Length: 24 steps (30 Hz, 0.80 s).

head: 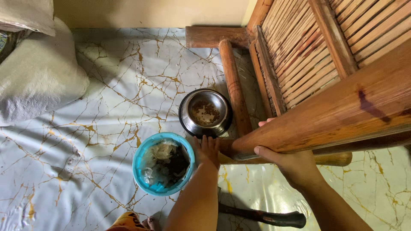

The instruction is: The person uses a hammer to drive a nail into a wooden frame, then secures the joint by wrapping and tying a string around the connection. The person repeatedly hammers and adjusts the string to tighten the joint.

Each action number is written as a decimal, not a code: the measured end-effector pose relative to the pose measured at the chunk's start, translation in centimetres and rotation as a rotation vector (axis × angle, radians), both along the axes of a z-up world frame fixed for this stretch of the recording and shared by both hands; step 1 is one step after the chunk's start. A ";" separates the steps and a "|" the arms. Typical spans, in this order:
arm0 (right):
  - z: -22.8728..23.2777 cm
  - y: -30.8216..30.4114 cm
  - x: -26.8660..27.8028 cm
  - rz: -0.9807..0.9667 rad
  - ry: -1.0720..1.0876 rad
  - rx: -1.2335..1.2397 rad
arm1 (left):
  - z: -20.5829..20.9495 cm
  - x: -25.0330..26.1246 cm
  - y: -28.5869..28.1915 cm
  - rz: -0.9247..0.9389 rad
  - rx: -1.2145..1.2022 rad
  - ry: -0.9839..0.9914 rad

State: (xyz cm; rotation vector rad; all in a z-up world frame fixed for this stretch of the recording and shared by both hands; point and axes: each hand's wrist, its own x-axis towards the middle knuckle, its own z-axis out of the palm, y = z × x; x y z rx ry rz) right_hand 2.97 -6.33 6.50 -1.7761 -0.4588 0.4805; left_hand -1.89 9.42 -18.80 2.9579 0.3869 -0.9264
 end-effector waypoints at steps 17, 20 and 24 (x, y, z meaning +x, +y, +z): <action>-0.6 -0.9 0.2 -0.001 -0.022 0.021 | 5.4 -0.5 -2.0 0.122 -0.142 -0.079; -0.4 -1.0 0.5 0.035 -0.037 0.049 | 6.2 -0.3 -2.3 0.152 -0.111 -0.124; -0.8 -1.3 0.7 0.002 -0.159 -0.102 | 5.9 -0.3 -2.7 0.117 -0.058 -0.138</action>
